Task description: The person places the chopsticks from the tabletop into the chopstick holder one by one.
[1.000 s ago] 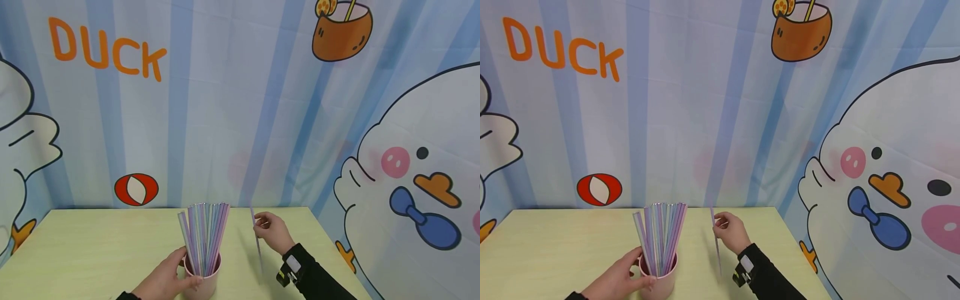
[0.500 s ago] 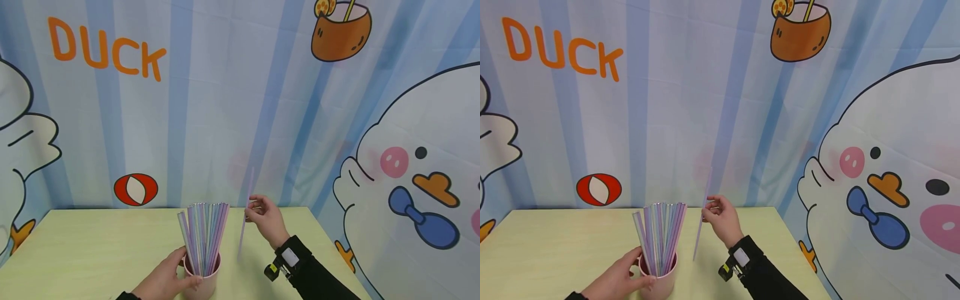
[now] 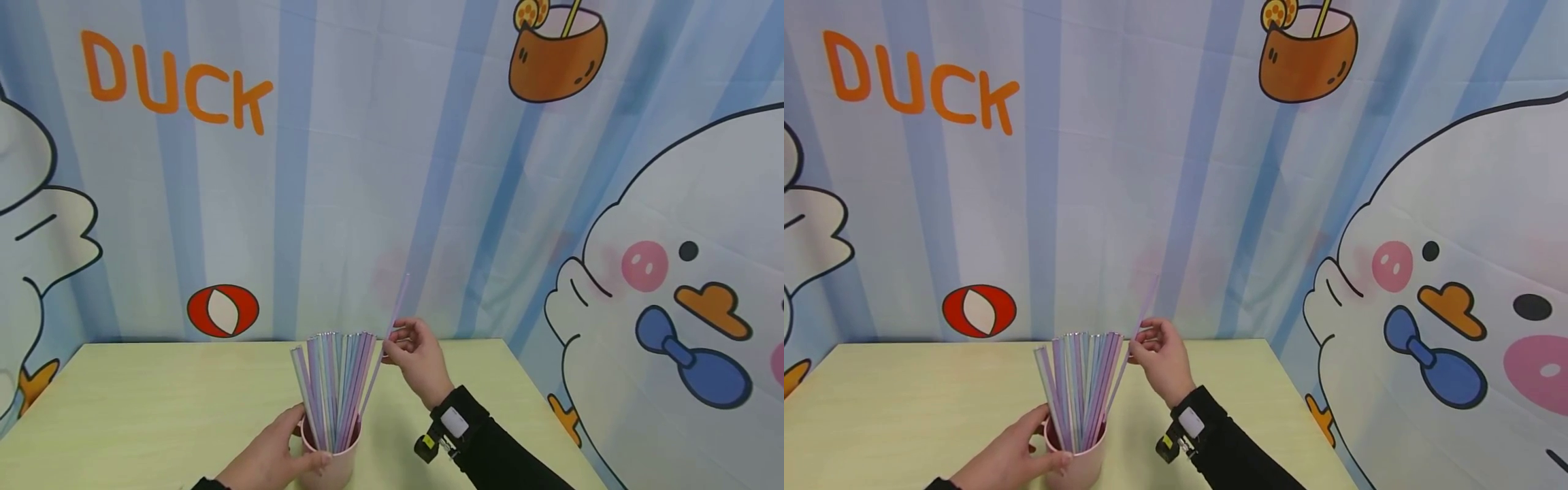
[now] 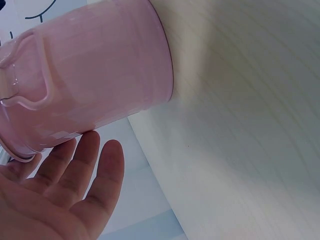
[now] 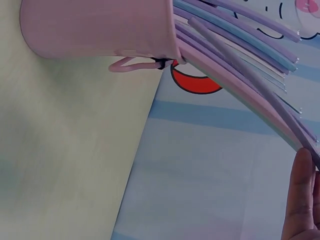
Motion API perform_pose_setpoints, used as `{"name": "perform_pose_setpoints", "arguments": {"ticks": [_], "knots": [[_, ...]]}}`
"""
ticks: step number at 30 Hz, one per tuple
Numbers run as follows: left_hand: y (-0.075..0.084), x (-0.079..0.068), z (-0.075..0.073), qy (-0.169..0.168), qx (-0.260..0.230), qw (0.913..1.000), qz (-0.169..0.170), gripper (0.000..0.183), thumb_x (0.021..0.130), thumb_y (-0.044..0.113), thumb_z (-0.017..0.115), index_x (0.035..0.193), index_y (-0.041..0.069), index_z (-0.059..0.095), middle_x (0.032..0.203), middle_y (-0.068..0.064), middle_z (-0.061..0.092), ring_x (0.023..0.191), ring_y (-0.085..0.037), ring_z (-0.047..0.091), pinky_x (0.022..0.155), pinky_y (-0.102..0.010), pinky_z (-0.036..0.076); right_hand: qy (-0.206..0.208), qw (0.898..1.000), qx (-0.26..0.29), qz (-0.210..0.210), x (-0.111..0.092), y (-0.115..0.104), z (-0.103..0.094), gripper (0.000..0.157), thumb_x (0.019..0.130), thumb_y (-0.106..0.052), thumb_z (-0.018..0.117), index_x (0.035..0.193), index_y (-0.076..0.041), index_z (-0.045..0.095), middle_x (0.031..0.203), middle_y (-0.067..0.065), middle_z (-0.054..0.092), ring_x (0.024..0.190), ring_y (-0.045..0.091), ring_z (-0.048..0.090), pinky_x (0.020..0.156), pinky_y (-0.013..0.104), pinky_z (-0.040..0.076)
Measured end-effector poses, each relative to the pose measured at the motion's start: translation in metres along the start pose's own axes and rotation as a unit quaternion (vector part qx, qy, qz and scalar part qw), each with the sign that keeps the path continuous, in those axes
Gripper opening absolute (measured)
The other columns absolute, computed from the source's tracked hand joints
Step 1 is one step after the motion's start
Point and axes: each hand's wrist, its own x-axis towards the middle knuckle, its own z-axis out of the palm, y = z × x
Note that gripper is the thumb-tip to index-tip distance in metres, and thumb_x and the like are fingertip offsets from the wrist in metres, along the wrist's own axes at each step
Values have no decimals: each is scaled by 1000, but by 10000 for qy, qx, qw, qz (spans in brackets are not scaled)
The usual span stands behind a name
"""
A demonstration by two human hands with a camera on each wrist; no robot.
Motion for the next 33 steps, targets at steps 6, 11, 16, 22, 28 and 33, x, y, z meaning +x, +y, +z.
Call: {"name": "perform_pose_setpoints", "arguments": {"ticks": [6,11,16,22,28,33], "knots": [[1,0,0,-55,-77,10000,30,83,74,53,74,137,15,37,118,-6,53,99,-23,49,83,-49,50,-226,9995,-161,124,-12,-5,9,36,88,-1,61,120,2,46,98,19,54,86,28,59,78,43,58],[1,1,0,-65,-101,9999,35,86,74,54,74,140,14,35,122,-7,52,100,-23,50,84,-52,50,-387,9983,-420,114,-24,-12,19,35,87,2,60,119,6,46,98,21,55,85,27,60,76,41,58],[1,2,0,-91,-200,9997,-40,88,73,53,74,141,14,34,124,-7,52,101,-24,50,86,-54,49,-473,9977,-481,100,-26,6,22,35,86,2,62,117,4,48,97,20,56,83,27,61,72,39,59],[0,2,-1,-90,-175,9997,130,85,75,52,74,140,14,35,120,-6,53,100,-23,50,84,-53,49,-671,9942,-839,92,-28,35,22,34,85,-7,68,114,-3,51,95,14,60,82,22,62,68,33,59],[-1,2,-1,-112,-174,9997,147,85,75,53,73,140,14,35,120,-6,54,100,-23,50,85,-55,49,-775,9885,-1298,30,-37,46,22,31,84,-15,72,108,-9,54,92,8,63,83,16,61,72,30,55],[-2,1,-2,-66,-148,9997,173,83,75,51,74,139,14,36,119,-7,54,100,-23,50,84,-54,49,-827,9872,-1363,-6,-41,51,25,29,82,-14,73,105,-9,56,91,7,64,83,15,60,77,34,53]]}}
